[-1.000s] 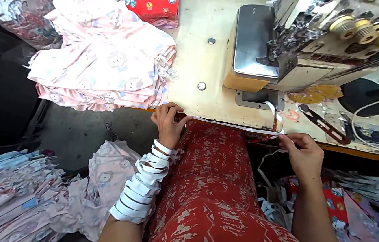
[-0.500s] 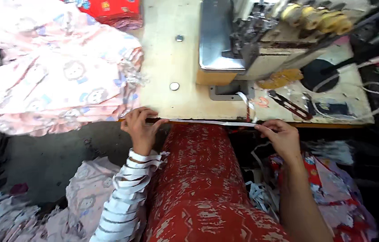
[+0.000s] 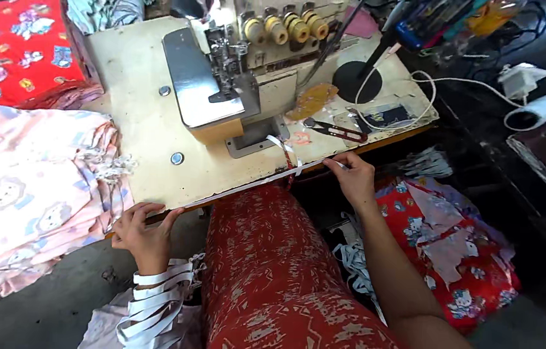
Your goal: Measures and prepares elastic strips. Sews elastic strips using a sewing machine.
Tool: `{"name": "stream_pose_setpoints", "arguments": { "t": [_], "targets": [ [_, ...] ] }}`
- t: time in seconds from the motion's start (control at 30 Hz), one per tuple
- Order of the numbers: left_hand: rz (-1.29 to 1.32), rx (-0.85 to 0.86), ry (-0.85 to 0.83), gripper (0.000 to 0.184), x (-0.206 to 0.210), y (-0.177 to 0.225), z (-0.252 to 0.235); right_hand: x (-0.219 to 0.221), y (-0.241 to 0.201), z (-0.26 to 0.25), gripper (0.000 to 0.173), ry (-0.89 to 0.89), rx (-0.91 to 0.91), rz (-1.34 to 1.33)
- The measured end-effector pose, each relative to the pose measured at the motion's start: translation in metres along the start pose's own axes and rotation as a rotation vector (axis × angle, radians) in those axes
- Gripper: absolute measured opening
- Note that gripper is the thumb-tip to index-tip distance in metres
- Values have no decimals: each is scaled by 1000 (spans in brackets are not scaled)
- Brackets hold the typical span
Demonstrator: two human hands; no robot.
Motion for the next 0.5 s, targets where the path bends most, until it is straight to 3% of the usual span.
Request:
{"name": "stream_pose_setpoints", "arguments": {
  "t": [0.33,0.5],
  "targets": [
    [24,-22,-44,47,0,5,-4,1,-1,-1,18,10,-17,-86],
    [12,117,-14,28,1,23,0,4,-5,2,19,50,-63,13]
  ]
}}
Point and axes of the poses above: each hand's wrist, its own z-axis away from the middle knuckle, its own x-axis out of the palm, y = z × x, the point moved 5 cm from there along -z, towards the middle knuckle, and after that the axes turned 11 degrees about x, right-handed, at the moved point
